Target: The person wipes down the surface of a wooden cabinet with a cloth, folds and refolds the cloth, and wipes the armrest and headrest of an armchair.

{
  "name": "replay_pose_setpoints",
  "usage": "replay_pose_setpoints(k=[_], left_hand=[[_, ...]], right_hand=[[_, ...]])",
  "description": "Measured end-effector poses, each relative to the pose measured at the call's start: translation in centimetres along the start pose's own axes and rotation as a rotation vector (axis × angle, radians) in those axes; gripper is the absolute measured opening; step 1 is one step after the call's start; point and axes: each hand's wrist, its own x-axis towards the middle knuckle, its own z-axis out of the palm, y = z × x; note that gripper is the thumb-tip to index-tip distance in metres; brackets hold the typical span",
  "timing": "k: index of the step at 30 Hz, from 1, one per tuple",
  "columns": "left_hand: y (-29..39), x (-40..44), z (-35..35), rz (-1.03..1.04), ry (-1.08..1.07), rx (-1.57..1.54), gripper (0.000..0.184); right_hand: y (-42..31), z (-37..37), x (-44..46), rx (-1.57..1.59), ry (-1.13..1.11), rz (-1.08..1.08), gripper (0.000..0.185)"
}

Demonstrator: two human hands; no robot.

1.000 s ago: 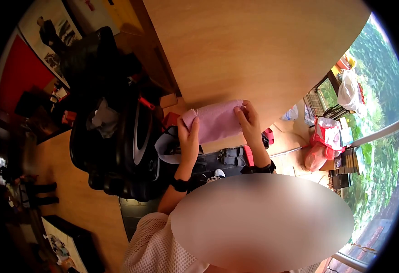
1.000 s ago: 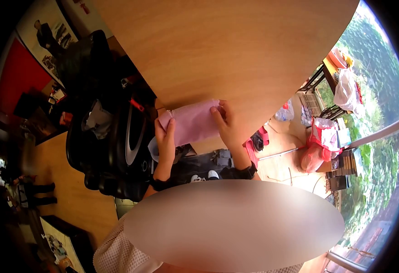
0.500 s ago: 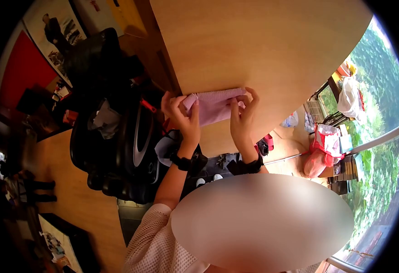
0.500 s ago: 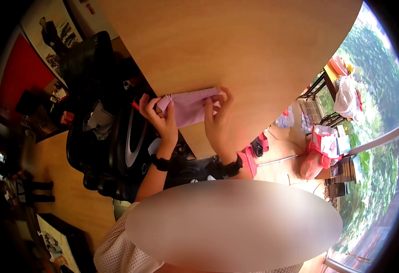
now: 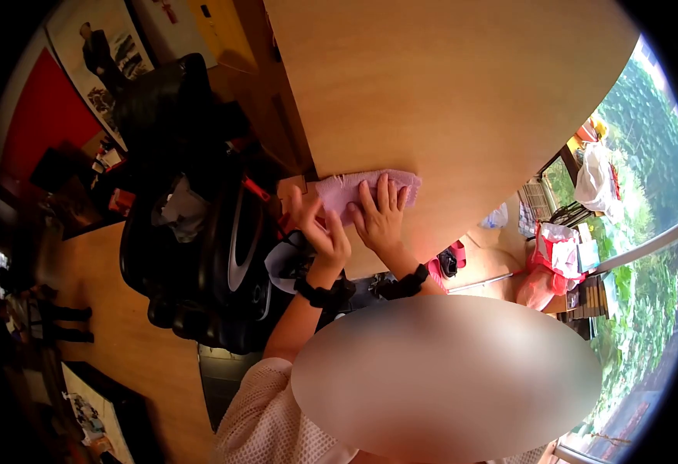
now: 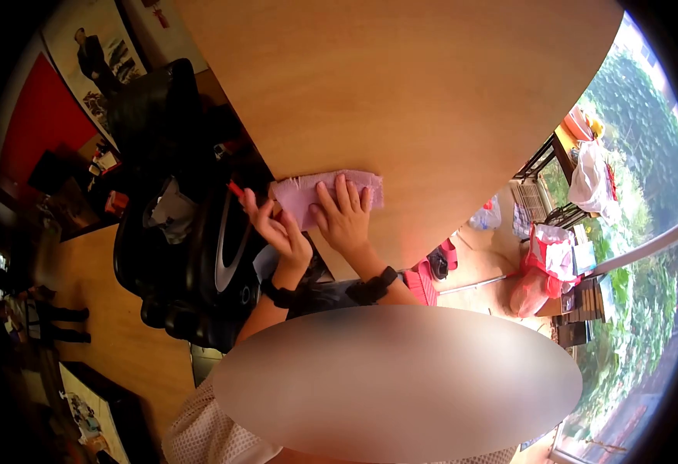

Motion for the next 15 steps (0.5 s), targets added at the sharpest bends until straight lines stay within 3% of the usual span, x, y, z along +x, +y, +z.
replay_pose_setpoints(k=[4,5,8,12,15], left_hand=[[-0.1,-4.2,0.6,0.066,-0.356,0.16,0.056],[0.0,-4.5,1.2,-0.108,-0.396,0.183,0.06],[-1.3,-4.3,1.7,0.009,-0.495,0.342,0.066],[0.3,3.3,3.0,0.14,-0.241,0.449,0.068],[4.6,12.3,2.8,0.152,-0.221,0.401,0.068]], right_hand=[[1.2,1.9,-0.6,-0.038,0.102,-0.048,0.044],[1.2,1.9,-0.5,-0.057,0.103,-0.052,0.042],[1.5,2.0,-0.2,-0.111,0.118,-0.08,0.041],[-0.4,-2.4,8.7,-0.087,0.244,-0.144,0.044],[-3.0,-7.4,16.8,-0.028,0.278,-0.085,0.041]])
